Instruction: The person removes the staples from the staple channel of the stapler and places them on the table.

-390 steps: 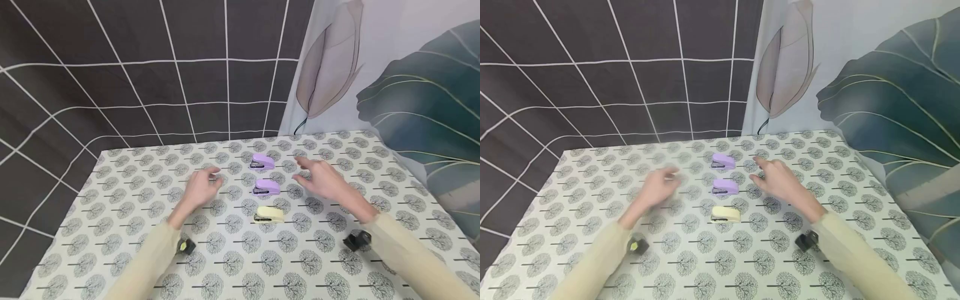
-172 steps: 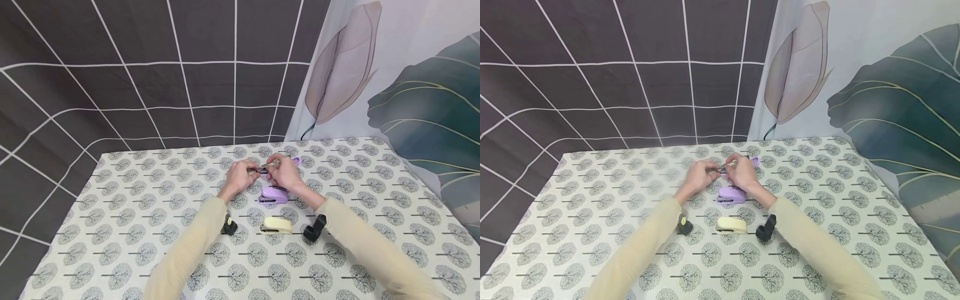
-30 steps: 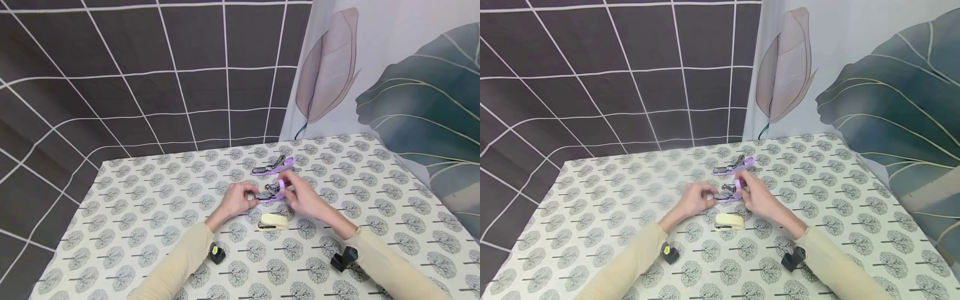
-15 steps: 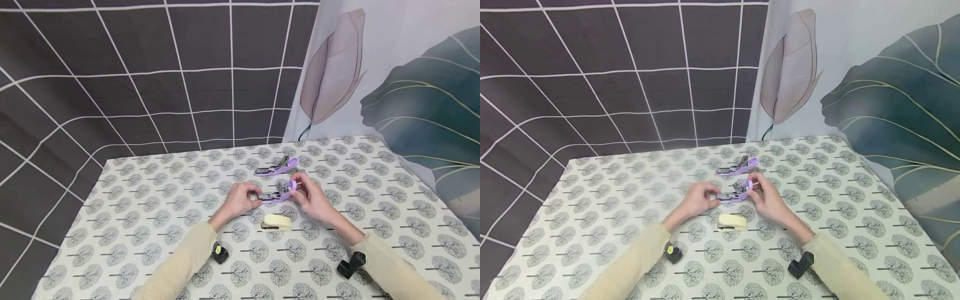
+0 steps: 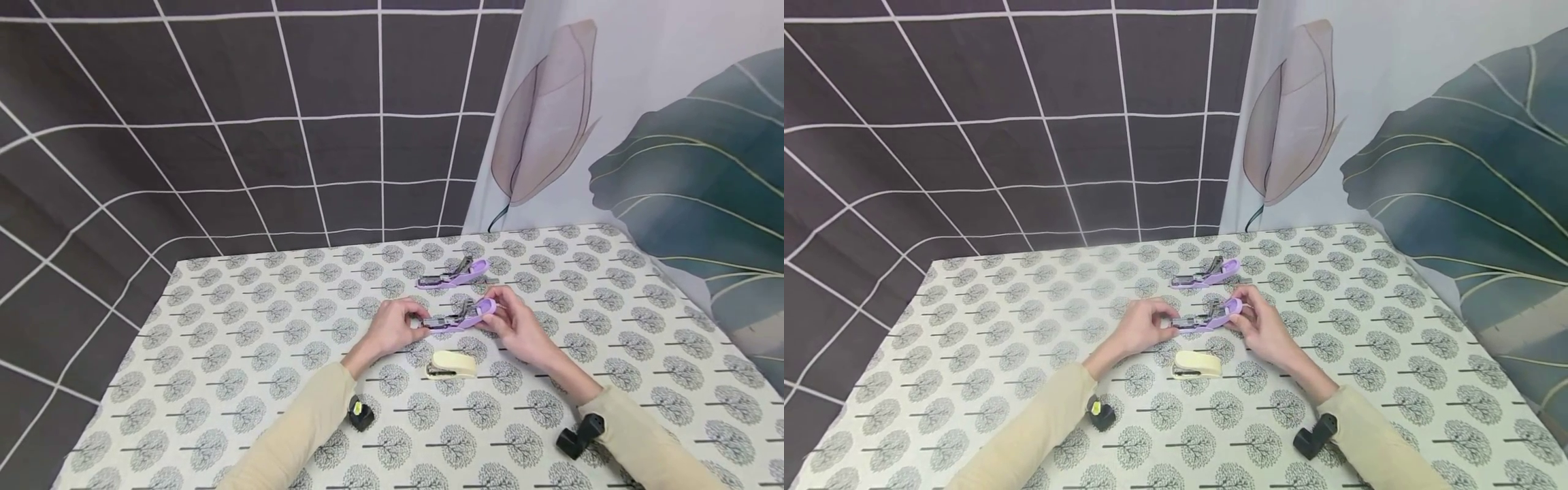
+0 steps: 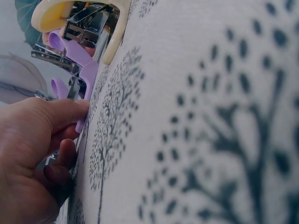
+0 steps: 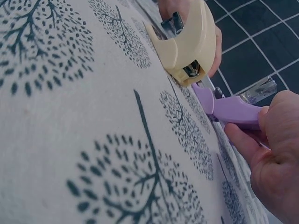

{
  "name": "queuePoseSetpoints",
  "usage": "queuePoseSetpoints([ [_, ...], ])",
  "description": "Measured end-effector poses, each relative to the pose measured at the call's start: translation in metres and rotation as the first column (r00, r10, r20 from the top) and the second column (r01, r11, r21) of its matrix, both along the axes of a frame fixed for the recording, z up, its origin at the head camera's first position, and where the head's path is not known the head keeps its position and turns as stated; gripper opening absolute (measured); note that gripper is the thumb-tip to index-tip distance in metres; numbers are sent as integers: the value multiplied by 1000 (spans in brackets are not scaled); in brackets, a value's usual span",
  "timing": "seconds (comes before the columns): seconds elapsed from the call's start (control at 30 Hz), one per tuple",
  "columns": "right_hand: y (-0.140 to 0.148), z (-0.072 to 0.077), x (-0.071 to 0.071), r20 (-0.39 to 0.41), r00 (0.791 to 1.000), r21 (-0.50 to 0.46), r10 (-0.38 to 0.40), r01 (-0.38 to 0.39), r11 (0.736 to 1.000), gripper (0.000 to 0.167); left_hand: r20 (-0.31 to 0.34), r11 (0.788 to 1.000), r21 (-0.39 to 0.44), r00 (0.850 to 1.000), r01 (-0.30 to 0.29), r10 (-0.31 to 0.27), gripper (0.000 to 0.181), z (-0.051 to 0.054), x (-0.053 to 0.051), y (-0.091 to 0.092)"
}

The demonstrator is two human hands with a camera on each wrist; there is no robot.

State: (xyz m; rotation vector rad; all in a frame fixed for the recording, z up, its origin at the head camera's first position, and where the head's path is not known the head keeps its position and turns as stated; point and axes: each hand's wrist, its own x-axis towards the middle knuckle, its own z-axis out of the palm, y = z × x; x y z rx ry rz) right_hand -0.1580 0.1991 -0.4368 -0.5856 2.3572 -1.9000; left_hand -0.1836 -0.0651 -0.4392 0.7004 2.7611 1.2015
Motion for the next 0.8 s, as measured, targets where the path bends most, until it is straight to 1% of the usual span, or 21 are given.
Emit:
queuePoseSetpoints([
  [0.1, 2, -2, 1, 22, 1000, -15, -3, 3, 1000, 32, -10, 1000, -2, 1000, 7, -7, 24, -1, 0, 0],
  [0.23, 4, -6, 1, 51, 999, -60, 6, -3, 998, 32, -6, 1000, -2, 1000, 7, -7, 24, 0, 1, 0],
  [0.37, 6, -9, 1, 58, 998, -103, 19, -13, 995, 32, -10, 1000, -2, 1000, 5, -5, 23, 0, 1, 0],
  [0.43, 7, -10, 0, 54, 998, -113, 23, -17, 993, 32, -19, 1000, -2, 1000, 5, -5, 23, -1, 1, 0],
  [0.53, 8, -11, 0, 62, 998, -113, 25, -18, 993, 31, -13, 1000, -5, 1000, 3, -3, 23, -1, 1, 0],
  [0.63, 9, -9, 1, 80, 997, -85, 21, -14, 996, 31, -5, 1000, -10, 1000, -2, 2, 24, -1, 1, 0],
  [0.7, 10, -6, 2, 85, 996, -33, 6, -3, 999, 33, -6, 1000, -12, 1000, -2, 2, 24, -1, 1, 0],
  [0.77, 10, -1, 4, 59, 998, 45, -31, 29, 999, 37, -9, 1000, -12, 1000, -1, 1, 24, 0, 1, 0],
  [0.8, 10, 2, 5, 19, 998, 91, -62, 60, 994, 40, -13, 1000, -12, 1000, 1, -1, 24, 0, 1, 0],
])
